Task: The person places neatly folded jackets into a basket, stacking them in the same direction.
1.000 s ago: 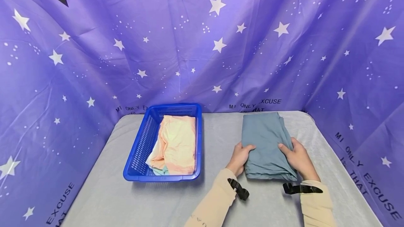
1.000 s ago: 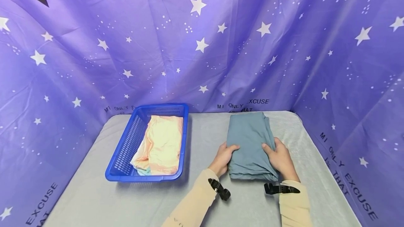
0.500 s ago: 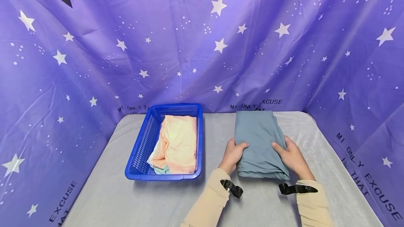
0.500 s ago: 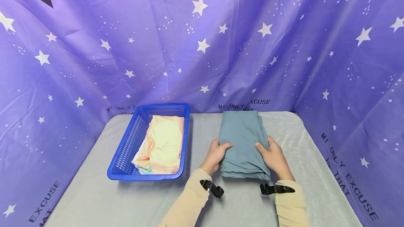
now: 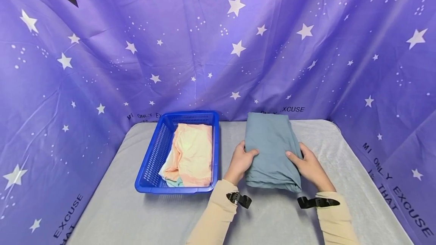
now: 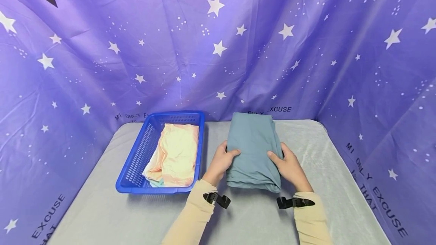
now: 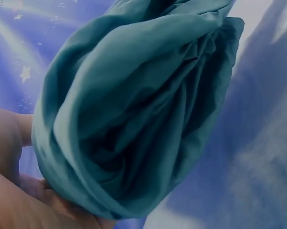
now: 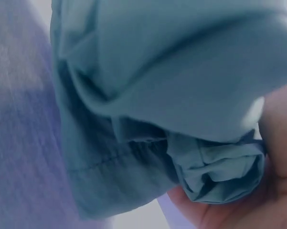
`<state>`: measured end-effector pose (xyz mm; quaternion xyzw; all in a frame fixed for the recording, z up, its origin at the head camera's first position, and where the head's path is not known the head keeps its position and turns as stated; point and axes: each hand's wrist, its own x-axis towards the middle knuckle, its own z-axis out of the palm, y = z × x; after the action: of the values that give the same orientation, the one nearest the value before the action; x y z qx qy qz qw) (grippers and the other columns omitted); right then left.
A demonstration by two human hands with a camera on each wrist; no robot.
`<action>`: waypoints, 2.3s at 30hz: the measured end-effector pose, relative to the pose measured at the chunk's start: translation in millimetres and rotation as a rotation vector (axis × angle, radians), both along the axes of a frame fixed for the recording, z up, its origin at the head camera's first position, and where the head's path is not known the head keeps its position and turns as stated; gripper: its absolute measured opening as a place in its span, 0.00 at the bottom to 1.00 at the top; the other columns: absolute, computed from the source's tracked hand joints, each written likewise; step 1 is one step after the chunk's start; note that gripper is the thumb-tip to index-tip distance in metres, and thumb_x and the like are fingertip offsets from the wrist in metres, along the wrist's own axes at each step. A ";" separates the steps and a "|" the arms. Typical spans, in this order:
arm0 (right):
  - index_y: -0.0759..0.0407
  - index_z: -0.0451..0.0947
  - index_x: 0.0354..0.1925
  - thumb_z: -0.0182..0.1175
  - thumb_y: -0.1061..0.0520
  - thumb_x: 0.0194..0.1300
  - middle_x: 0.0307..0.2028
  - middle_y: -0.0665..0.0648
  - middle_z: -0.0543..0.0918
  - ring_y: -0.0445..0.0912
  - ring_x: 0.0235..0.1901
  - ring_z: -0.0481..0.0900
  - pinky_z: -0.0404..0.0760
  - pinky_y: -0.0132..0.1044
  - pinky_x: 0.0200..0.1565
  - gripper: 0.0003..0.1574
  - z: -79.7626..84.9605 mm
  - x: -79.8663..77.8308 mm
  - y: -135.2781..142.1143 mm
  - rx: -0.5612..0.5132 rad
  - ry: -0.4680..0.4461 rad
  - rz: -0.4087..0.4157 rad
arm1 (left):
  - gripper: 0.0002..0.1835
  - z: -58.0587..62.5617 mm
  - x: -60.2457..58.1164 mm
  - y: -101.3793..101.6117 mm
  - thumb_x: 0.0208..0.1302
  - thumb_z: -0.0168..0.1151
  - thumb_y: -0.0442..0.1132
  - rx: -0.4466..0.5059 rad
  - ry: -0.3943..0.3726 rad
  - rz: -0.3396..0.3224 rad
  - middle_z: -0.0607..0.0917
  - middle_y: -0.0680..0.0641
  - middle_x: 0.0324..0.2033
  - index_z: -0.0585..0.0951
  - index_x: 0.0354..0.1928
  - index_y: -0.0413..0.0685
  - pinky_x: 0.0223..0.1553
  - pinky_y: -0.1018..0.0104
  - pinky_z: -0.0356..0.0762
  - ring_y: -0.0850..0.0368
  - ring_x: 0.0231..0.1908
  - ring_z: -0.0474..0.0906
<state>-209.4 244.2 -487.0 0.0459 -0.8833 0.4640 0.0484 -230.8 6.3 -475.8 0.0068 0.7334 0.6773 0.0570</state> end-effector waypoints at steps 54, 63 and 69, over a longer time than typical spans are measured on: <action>0.69 0.64 0.63 0.59 0.61 0.74 0.46 0.68 0.82 0.39 0.34 0.83 0.84 0.35 0.37 0.25 38.4 -23.8 -68.5 -0.330 -0.079 0.255 | 0.26 42.8 -7.5 -107.5 0.69 0.64 0.38 -0.122 0.035 -0.107 0.82 0.37 0.57 0.73 0.67 0.40 0.56 0.53 0.80 0.47 0.54 0.81; 0.70 0.64 0.60 0.59 0.64 0.72 0.39 0.64 0.84 0.39 0.31 0.82 0.83 0.34 0.35 0.23 43.2 -27.9 -83.9 -0.336 -0.071 0.307 | 0.27 56.7 -5.6 -128.4 0.69 0.61 0.35 -0.177 0.052 -0.080 0.80 0.35 0.58 0.72 0.68 0.37 0.58 0.50 0.80 0.43 0.57 0.78; 0.70 0.63 0.60 0.58 0.65 0.72 0.38 0.60 0.84 0.40 0.30 0.83 0.84 0.34 0.34 0.23 45.2 -31.3 -96.6 -0.358 -0.092 0.344 | 0.26 62.2 -5.2 -144.4 0.70 0.59 0.35 -0.203 0.023 -0.078 0.79 0.33 0.56 0.72 0.68 0.36 0.55 0.52 0.82 0.42 0.55 0.79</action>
<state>-240.7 147.7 -441.8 0.1653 -0.7675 0.6160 -0.0641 -236.0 -138.1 -413.6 0.0373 0.7981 0.5966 0.0754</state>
